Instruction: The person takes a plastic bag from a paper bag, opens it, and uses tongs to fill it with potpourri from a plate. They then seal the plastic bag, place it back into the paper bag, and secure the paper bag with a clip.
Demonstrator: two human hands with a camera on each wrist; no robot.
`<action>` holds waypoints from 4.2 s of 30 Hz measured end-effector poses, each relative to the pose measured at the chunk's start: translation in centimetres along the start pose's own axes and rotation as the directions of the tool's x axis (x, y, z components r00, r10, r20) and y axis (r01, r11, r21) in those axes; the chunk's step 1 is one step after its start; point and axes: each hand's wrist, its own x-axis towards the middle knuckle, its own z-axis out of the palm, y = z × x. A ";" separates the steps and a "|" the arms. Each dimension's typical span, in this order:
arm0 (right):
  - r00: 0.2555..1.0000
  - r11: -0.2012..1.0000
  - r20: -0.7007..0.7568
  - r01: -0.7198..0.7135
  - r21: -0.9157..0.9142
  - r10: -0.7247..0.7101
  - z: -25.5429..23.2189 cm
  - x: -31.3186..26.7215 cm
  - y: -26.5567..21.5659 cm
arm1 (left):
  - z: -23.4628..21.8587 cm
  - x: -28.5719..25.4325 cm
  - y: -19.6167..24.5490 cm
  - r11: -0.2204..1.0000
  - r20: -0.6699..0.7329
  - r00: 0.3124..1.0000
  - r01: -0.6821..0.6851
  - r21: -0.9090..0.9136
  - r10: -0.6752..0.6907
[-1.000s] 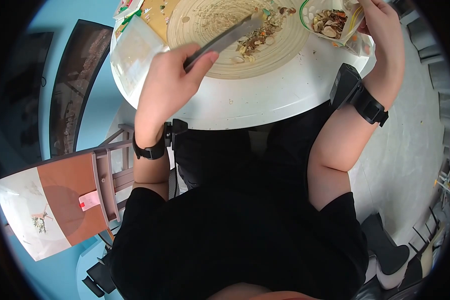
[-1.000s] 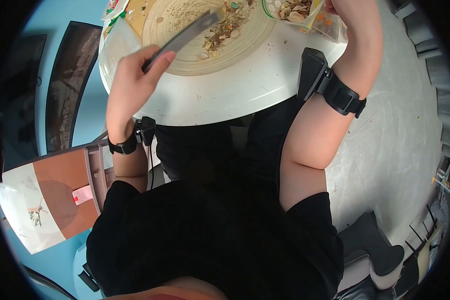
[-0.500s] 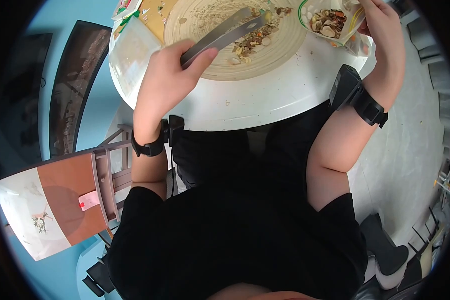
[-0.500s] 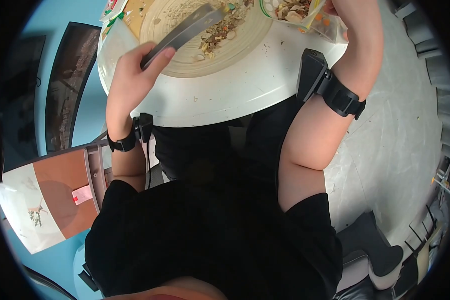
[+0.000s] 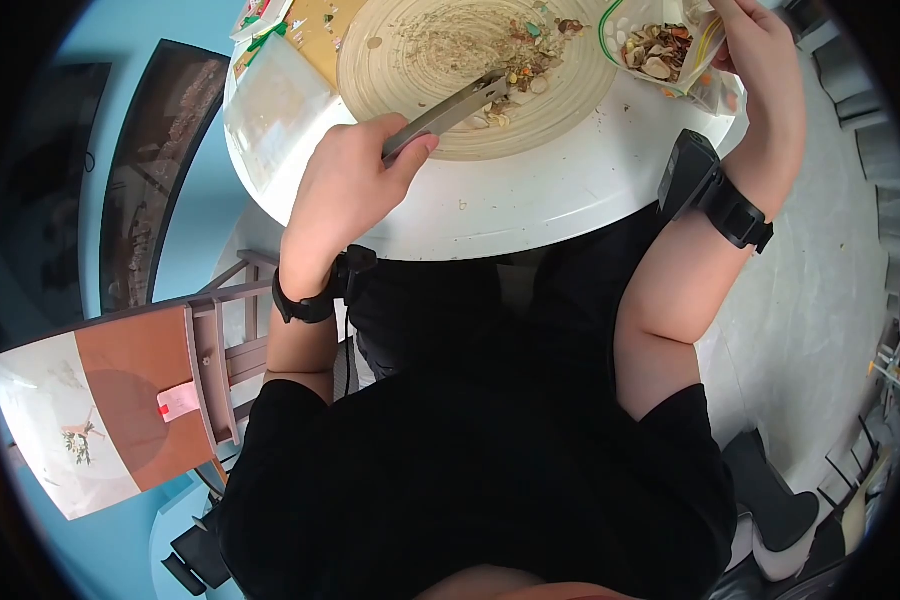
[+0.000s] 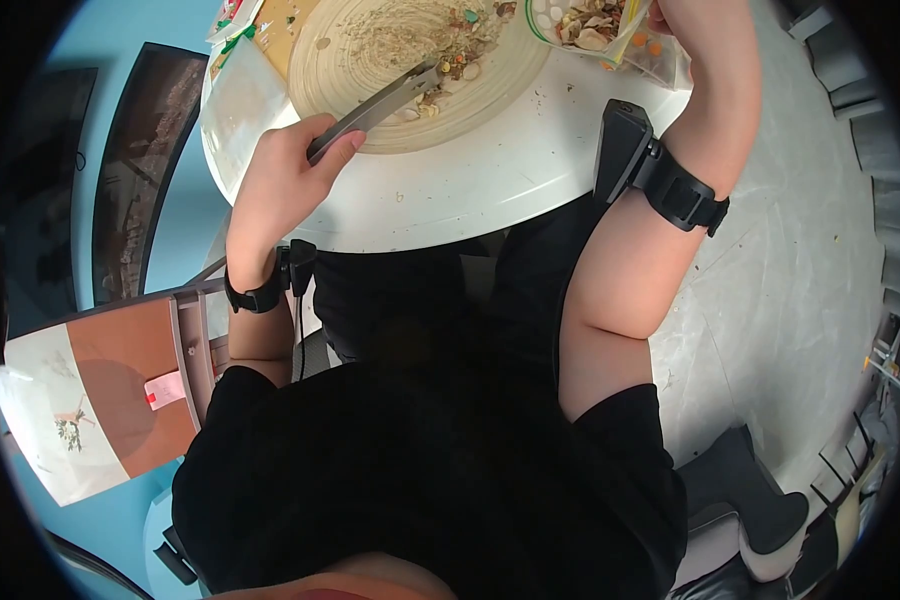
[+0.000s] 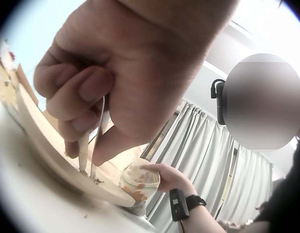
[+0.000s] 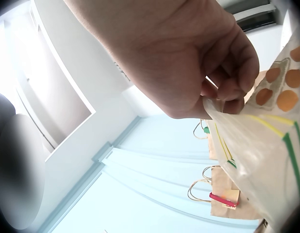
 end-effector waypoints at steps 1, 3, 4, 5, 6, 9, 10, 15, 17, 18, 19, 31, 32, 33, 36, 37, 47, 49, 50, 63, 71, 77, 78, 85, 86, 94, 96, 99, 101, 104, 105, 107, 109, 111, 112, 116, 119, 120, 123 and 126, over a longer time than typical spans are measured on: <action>1.000 1.000 0.002 -0.002 0.003 0.002 0.0 0.0 0.0 | 0.0 0.0 0.0 1.000 0.005 1.000 0.009 -0.007 -0.009; 1.000 1.000 0.006 -0.005 0.011 0.005 0.0 0.1 0.1 | 0.0 0.0 -0.1 0.999 0.015 1.000 0.027 -0.021 -0.027; 1.000 1.000 -0.003 -0.008 0.015 0.008 0.1 0.1 0.1 | -0.1 0.1 -0.2 0.999 0.007 1.000 0.025 -0.027 -0.025; 1.000 1.000 -0.013 -0.010 0.019 0.010 0.3 0.0 0.0 | -0.1 0.2 -0.3 0.999 -0.001 1.000 0.023 -0.034 -0.023; 1.000 1.000 -0.023 -0.013 0.024 0.013 0.4 -0.1 -0.1 | -0.2 0.3 -0.4 0.999 -0.008 1.000 0.020 -0.040 -0.021; 0.991 0.981 0.081 -0.114 0.156 0.103 -1.7 5.1 7.5 | -1.2 0.7 0.4 0.991 -0.062 0.998 0.020 -0.130 -0.028; 0.991 0.981 0.088 -0.116 0.158 0.103 -1.7 5.1 7.6 | -1.9 1.0 0.8 0.991 -0.065 0.998 0.006 -0.132 -0.014; 1.000 0.997 0.026 -0.016 0.071 0.014 0.3 0.5 0.8 | -3.1 3.2 4.7 0.966 -0.189 0.963 -0.218 -0.138 0.190; 1.000 0.996 0.023 -0.014 0.093 0.012 0.4 0.4 0.5 | -2.3 4.5 5.8 0.940 -0.242 0.929 -0.317 -0.127 0.280; 1.000 0.994 0.021 -0.014 0.105 0.012 0.5 0.3 0.5 | -2.0 4.9 6.0 0.952 -0.203 0.945 -0.282 -0.116 0.255; 1.000 0.996 0.017 -0.019 0.092 0.018 0.5 0.2 0.4 | -1.6 5.3 6.2 0.964 -0.163 0.960 -0.246 -0.104 0.228; 1.000 0.998 0.016 -0.024 0.051 0.023 -0.5 0.7 1.3 | -2.1 0.9 0.9 0.986 0.018 0.991 0.136 -0.095 -0.135; 1.000 0.998 0.017 -0.023 0.052 0.022 -0.6 0.6 1.3 | -1.8 0.7 0.6 0.988 0.030 0.991 0.132 -0.081 -0.130; 1.000 0.998 0.019 -0.021 0.052 0.020 -0.6 0.6 1.3 | -1.5 0.4 0.3 0.989 0.041 0.991 0.128 -0.067 -0.126; 0.999 0.999 0.040 -0.004 0.044 0.002 -0.5 0.5 1.1 | -0.9 -0.3 0.5 0.994 0.010 0.994 0.105 -0.007 -0.105; 0.999 0.999 0.028 0.023 0.036 -0.024 -0.5 0.4 1.2 | -0.8 -0.5 0.7 0.995 -0.001 0.995 0.099 0.013 -0.099; 1.000 0.999 0.016 -0.010 0.031 0.009 0.2 0.0 0.4 | -0.2 -0.9 0.2 0.994 -0.032 0.997 0.079 0.070 -0.077; 1.000 1.000 0.028 -0.013 0.029 0.012 0.1 0.1 0.4 | -0.1 -0.8 0.1 0.996 -0.035 0.997 0.075 0.046 -0.074; 0.999 1.000 0.035 -0.011 0.022 0.010 0.0 0.2 0.5 | -0.1 -0.8 0.0 0.997 -0.033 0.997 0.070 0.043 -0.068; 0.999 0.998 -0.007 -0.044 0.055 0.044 0.2 0.1 0.3 | -1.9 4.6 6.9 0.963 -0.174 0.955 -0.256 -0.083 0.239; 0.996 0.992 -0.027 -0.078 0.095 0.081 -0.9 0.6 1.1 | -0.9 5.2 2.3 0.975 -0.072 0.996 0.028 -0.221 -0.045; 0.998 0.994 -0.018 -0.063 0.088 0.065 -1.2 0.5 1.4 | 1.7 8.2 1.8 0.992 0.015 0.997 0.077 -0.100 -0.075; 0.998 0.995 -0.021 -0.059 0.086 0.061 -1.4 0.5 1.5 | 1.6 8.2 2.4 0.994 0.025 0.997 0.069 -0.086 -0.068; 0.996 0.993 -0.040 -0.073 0.098 0.077 -1.2 0.5 1.2 | 2.7 7.4 3.5 0.998 -0.061 0.997 -0.043 0.037 0.045; 0.996 0.994 -0.039 -0.072 0.088 0.075 -1.2 0.5 1.2 | 3.0 7.4 3.4 0.997 -0.076 0.995 -0.063 0.042 0.066; 0.998 0.994 -0.017 -0.062 0.086 0.063 -1.4 0.6 1.4 | 2.9 7.5 3.2 0.996 -0.056 0.995 -0.088 -0.019 0.087; 0.998 0.994 -0.012 -0.059 0.095 0.060 -1.4 0.7 1.5 | 2.8 7.6 3.0 0.997 -0.045 0.997 -0.063 -0.042 0.061; 0.997 0.995 -0.023 -0.069 0.075 0.071 -1.4 0.5 1.2 | 2.4 7.4 2.7 0.996 -0.063 0.996 -0.064 -0.063 0.060; 0.998 0.994 -0.016 -0.061 0.095 0.063 -1.4 0.6 1.5 | 1.9 7.3 2.7 0.995 -0.079 0.995 -0.067 -0.074 0.061; 0.990 0.985 -0.029 -0.135 0.106 0.139 -1.1 0.9 1.0 | 1.1 7.0 2.9 0.992 -0.103 0.993 -0.063 -0.107 0.052; 0.983 0.979 -0.038 -0.173 0.107 0.178 -1.0 0.9 0.8 | 0.9 7.0 2.8 0.989 -0.117 0.992 -0.070 -0.127 0.055; 0.995 0.990 -0.024 -0.098 0.101 0.101 -1.2 0.8 1.5 | 0.7 7.0 2.9 0.988 -0.128 0.990 -0.068 -0.137 0.051; 0.998 0.995 -0.020 -0.065 0.082 0.066 -1.3 0.6 1.6 | 0.5 6.9 3.2 0.992 -0.125 0.992 -0.047 -0.118 0.033; 0.997 0.996 -0.026 -0.071 0.048 0.072 -1.5 0.5 1.2 | 1.0 7.0 2.8 0.997 -0.106 0.994 -0.034 -0.071 0.026; 0.997 0.996 -0.027 -0.066 0.055 0.067 -1.4 0.5 1.3 | 1.3 7.1 2.7 0.999 -0.096 0.995 -0.027 -0.046 0.023; 0.997 0.995 -0.044 -0.066 0.074 0.069 -1.2 0.5 1.3 | 2.1 6.8 2.9 0.998 -0.080 0.996 -0.047 0.041 0.050; 0.997 0.993 -0.029 -0.071 0.090 0.074 -1.2 0.6 1.5 | 2.4 6.7 2.9 0.997 -0.072 0.995 -0.060 0.053 0.064; 0.997 0.993 -0.020 -0.071 0.097 0.074 -1.2 0.6 1.6 | 2.6 6.8 2.7 0.996 -0.078 0.995 -0.065 0.053 0.069; 0.997 0.993 -0.002 -0.071 0.092 0.072 -1.3 0.6 1.4 | 2.8 7.2 2.0 0.995 -0.081 0.993 -0.084 0.045 0.087; 0.997 0.992 -0.001 -0.074 0.100 0.075 -1.3 0.6 1.4 | 2.7 7.4 1.6 0.995 -0.094 0.990 -0.100 0.027 0.102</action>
